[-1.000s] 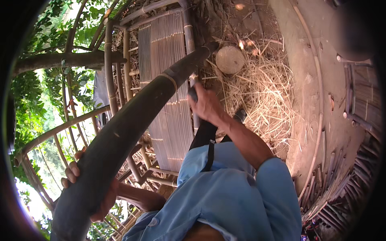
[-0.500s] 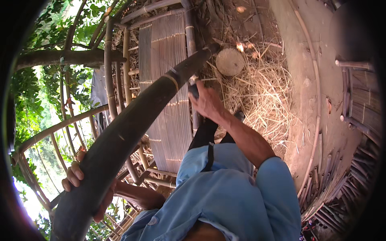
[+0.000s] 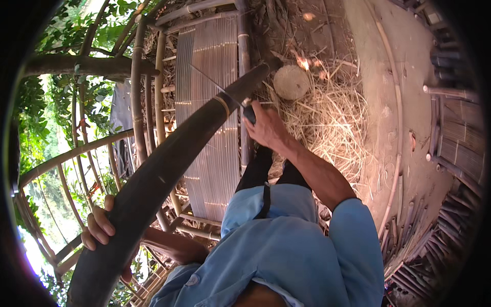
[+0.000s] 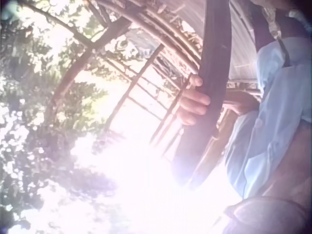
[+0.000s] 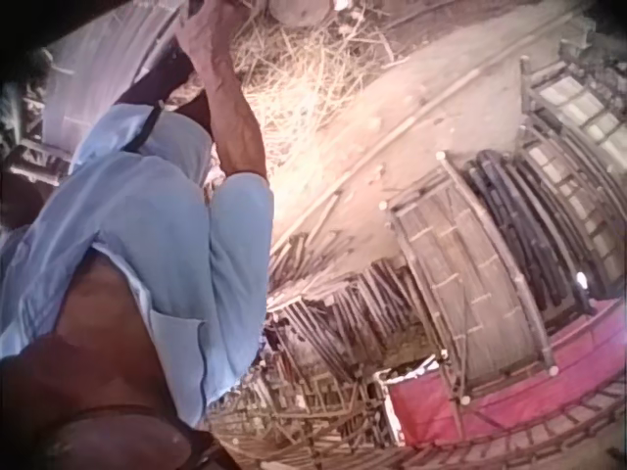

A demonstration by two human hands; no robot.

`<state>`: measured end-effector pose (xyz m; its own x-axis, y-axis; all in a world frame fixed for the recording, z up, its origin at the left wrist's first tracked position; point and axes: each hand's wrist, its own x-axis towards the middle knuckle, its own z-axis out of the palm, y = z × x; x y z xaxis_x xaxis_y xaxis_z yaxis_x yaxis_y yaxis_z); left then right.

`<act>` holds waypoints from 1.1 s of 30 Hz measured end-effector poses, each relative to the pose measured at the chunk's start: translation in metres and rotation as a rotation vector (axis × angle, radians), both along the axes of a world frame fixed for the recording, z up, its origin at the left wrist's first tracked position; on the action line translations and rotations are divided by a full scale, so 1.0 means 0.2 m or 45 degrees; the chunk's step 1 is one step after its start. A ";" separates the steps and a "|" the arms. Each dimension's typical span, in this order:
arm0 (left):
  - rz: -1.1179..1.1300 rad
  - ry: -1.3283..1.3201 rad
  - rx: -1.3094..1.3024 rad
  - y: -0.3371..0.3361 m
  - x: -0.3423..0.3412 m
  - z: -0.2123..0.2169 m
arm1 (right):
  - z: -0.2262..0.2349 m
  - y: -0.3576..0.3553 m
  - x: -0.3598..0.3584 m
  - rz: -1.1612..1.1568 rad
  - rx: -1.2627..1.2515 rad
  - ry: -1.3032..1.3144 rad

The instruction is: The person shaves a thin strip of bamboo with a machete and then uses the machete to cut a large bamboo pole.

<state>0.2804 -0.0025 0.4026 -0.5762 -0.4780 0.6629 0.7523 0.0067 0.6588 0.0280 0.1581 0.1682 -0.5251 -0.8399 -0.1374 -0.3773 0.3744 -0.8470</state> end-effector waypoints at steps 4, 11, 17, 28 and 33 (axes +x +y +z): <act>-0.070 -0.036 0.039 0.00 0.02 0.00 | 0.04 0.02 0.04 0.060 -0.122 0.003; -0.072 0.008 0.025 -0.04 0.07 -0.01 | 0.05 -0.01 0.07 0.134 -0.113 0.043; -0.009 0.034 0.055 -0.02 0.05 -0.03 | 0.06 0.05 0.04 0.110 -0.080 0.109; 0.032 0.049 0.099 -0.03 0.06 -0.05 | 0.01 -0.02 -0.08 0.070 0.233 0.078; 0.236 0.040 0.053 -0.02 -0.17 0.06 | -0.06 0.14 -0.09 -0.280 -0.022 0.040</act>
